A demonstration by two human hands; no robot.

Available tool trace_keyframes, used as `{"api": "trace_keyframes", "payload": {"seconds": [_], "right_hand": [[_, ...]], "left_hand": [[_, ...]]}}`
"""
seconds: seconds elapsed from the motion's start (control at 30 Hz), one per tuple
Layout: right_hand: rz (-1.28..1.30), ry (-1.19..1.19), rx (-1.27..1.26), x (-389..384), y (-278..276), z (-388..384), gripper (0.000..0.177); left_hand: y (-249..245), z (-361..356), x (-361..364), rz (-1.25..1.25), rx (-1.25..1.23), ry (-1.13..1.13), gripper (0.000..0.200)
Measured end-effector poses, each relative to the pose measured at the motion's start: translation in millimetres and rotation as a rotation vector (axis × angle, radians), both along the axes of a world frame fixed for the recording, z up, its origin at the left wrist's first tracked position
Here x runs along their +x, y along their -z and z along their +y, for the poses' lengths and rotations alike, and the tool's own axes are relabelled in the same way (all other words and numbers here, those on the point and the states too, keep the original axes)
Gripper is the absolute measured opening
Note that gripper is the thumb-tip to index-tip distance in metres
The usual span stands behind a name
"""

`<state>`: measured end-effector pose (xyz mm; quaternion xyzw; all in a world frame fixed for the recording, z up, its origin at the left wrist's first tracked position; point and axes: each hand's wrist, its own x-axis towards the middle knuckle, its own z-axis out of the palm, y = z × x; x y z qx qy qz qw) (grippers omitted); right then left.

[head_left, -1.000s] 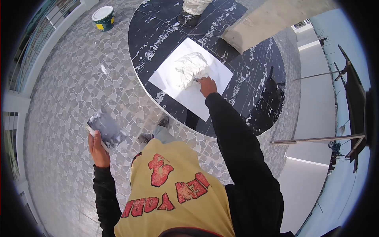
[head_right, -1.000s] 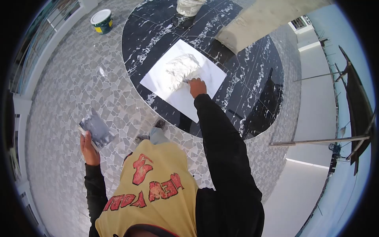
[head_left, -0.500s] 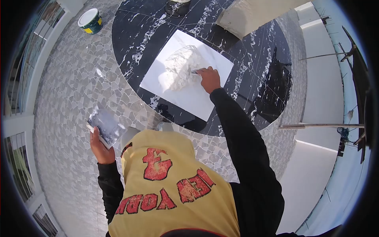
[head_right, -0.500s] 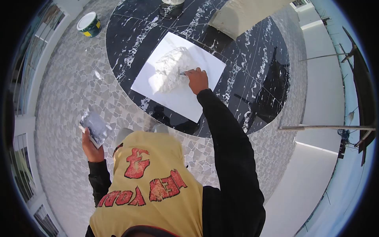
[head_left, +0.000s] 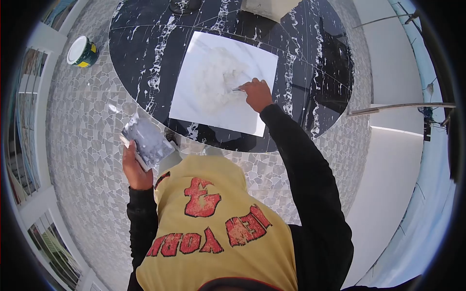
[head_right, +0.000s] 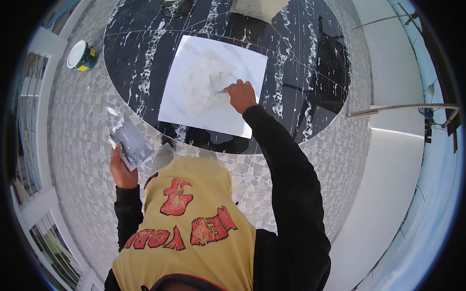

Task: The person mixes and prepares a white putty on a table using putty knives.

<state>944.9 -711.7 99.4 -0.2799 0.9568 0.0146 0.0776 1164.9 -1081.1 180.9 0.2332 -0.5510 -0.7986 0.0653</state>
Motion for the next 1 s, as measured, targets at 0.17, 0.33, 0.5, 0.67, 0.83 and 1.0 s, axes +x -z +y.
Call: {"api": "trace_keyframes", "payload": {"seconds": [0.17,0.33,0.5,0.67,0.83,1.0], "right_hand": [[-0.029,0.161,-0.067,33.6,29.9,-3.3,0.039],[0.143,0.377,-0.13,49.1,25.5,-19.2,0.034],[-0.026,0.752,-0.34,78.2,58.6,-4.2,0.03],[-0.27,1.197,-0.848,97.5,64.3,16.6,0.028],[-0.392,1.157,-1.26,79.7,108.3,1.3,0.019],[-0.468,0.873,-1.308,51.0,134.0,9.9,0.011]], "left_hand": [[14.3,-50.7,-27.7,0.084,-0.054,0.104,0.038],[64.5,-111.9,-50.0,0.129,-0.176,0.249,0.046],[57.0,-133.3,-91.3,0.113,0.071,0.205,0.048],[60.7,-131.7,-100.5,0.42,-0.644,0.38,0.051],[40.3,-87.5,-93.1,0.515,-0.826,0.367,0.03],[14.2,-29.6,-84.7,0.242,-0.097,0.356,0.034]]}}
